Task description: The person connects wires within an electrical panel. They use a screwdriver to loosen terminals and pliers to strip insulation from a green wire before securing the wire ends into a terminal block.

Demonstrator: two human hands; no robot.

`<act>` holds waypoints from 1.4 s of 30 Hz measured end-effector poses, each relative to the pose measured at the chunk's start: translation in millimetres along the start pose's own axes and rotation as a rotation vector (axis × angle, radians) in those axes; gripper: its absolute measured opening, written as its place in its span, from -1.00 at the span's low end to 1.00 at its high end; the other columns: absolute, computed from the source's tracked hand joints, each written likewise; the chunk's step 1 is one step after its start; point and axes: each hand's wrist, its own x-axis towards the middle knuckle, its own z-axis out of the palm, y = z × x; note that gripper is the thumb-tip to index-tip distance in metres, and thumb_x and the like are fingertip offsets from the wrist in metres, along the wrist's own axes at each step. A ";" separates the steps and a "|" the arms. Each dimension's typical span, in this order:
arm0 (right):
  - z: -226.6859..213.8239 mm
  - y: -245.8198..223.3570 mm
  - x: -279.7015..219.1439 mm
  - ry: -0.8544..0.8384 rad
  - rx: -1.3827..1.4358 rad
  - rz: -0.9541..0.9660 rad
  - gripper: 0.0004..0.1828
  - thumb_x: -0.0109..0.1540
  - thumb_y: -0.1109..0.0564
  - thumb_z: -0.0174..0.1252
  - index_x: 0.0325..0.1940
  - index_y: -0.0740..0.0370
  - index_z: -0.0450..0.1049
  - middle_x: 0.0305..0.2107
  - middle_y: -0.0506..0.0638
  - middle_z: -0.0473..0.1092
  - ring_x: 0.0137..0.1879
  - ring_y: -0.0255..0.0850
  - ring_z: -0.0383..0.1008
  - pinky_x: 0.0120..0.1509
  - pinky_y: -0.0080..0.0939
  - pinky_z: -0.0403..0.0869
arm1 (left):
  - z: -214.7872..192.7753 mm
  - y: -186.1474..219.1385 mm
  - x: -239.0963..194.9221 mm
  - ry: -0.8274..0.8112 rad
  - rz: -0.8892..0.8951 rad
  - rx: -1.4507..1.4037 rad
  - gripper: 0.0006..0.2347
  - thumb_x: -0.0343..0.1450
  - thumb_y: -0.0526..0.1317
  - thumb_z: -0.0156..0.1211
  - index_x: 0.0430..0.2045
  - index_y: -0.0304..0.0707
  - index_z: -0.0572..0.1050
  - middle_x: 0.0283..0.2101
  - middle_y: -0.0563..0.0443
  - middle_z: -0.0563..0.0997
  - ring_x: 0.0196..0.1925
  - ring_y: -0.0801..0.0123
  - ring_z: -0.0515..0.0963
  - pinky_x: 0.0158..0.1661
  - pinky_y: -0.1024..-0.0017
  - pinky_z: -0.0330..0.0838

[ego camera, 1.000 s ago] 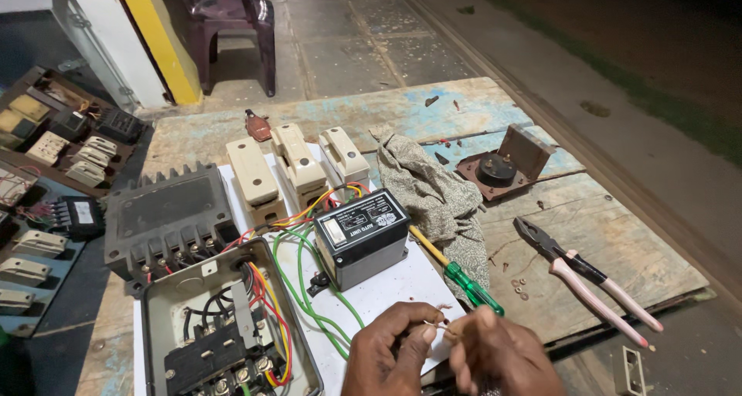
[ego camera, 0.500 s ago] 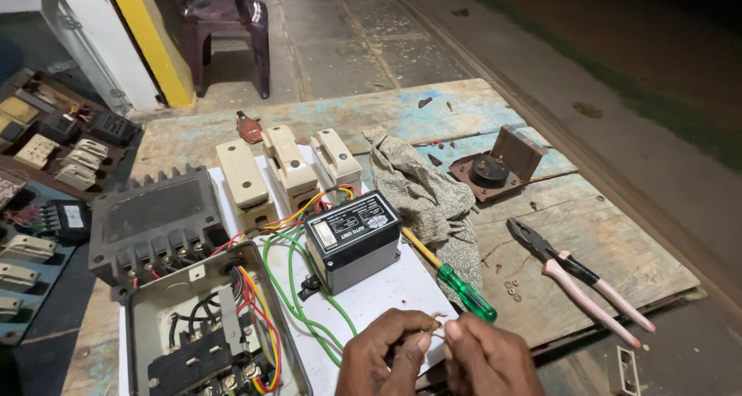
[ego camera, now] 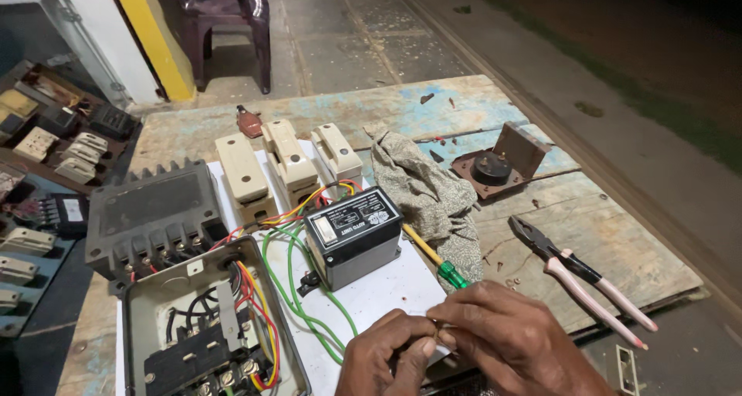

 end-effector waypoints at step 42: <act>-0.9 7.0 -12.2 -0.096 -0.226 -0.253 -0.85 0.28 0.13 0.11 -0.29 0.27 0.42 -0.47 -0.02 0.33 -0.33 -0.19 0.40 -0.29 -0.15 0.41 | 8.7 -0.9 -8.3 -0.036 0.114 0.137 -0.92 0.32 -0.42 0.23 -0.41 -0.37 0.64 -0.50 -0.10 0.56 -0.40 0.27 0.62 -0.28 0.38 0.51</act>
